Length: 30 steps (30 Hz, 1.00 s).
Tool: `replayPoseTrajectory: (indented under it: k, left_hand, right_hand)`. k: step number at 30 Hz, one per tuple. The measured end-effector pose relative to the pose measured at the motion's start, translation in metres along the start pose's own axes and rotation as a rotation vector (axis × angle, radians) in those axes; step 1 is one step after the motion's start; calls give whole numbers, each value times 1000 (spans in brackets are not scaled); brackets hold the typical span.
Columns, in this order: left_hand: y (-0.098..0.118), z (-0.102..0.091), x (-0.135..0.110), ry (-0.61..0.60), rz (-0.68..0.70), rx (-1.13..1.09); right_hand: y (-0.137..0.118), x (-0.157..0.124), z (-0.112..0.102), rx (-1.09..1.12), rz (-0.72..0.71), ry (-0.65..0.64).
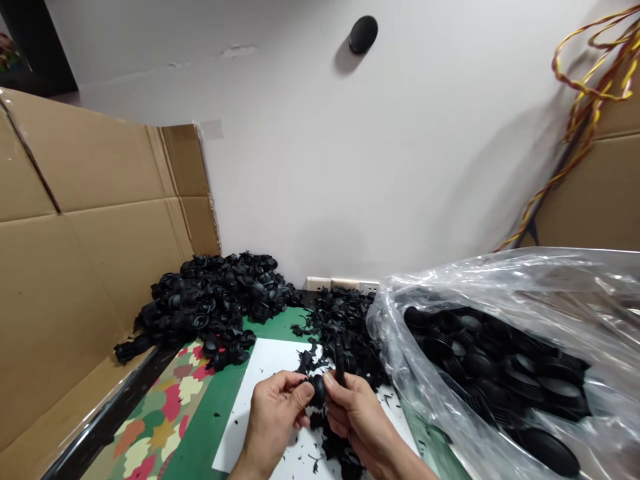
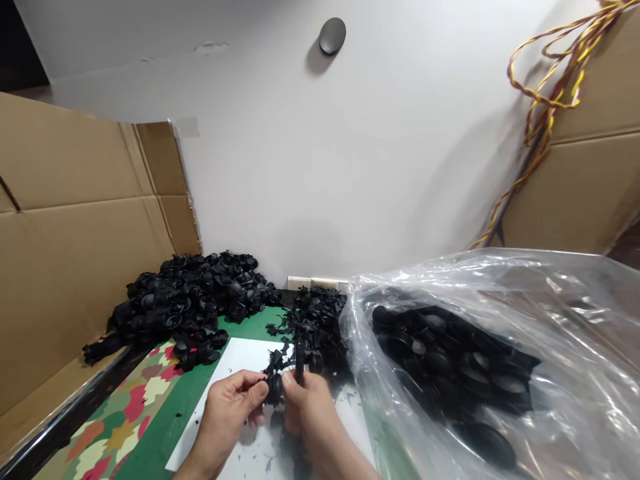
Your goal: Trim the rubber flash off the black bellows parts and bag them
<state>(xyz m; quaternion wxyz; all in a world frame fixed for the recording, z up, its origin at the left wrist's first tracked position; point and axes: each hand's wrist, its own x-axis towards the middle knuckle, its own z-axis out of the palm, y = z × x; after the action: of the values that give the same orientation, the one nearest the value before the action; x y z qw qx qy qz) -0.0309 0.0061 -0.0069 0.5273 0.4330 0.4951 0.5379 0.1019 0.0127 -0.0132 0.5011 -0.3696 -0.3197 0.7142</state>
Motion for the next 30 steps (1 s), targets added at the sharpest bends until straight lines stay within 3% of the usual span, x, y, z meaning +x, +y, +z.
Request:
replayPoseTrajectory:
  k: [9,18,23,26,30]
  left_hand:
    - [1,-5,4,-197,-213,-262]
    - [1,-1,4,-251,-177,-192]
    - [15,5,4,-287,-127,-65]
    - [26,7,7,-229,-31,159]
    - [27,11,10,-224,23,341]
  right_hand:
    - [-8,0,-4,-175,-105,83]
    - [-6,-4,7,-387,-312,82]
    - [-35,-17,4,-506,-438,147]
    - [-76,-40,-15,-590,-530,298]
    - [-129,-69,-70,-1044,-762,1062]
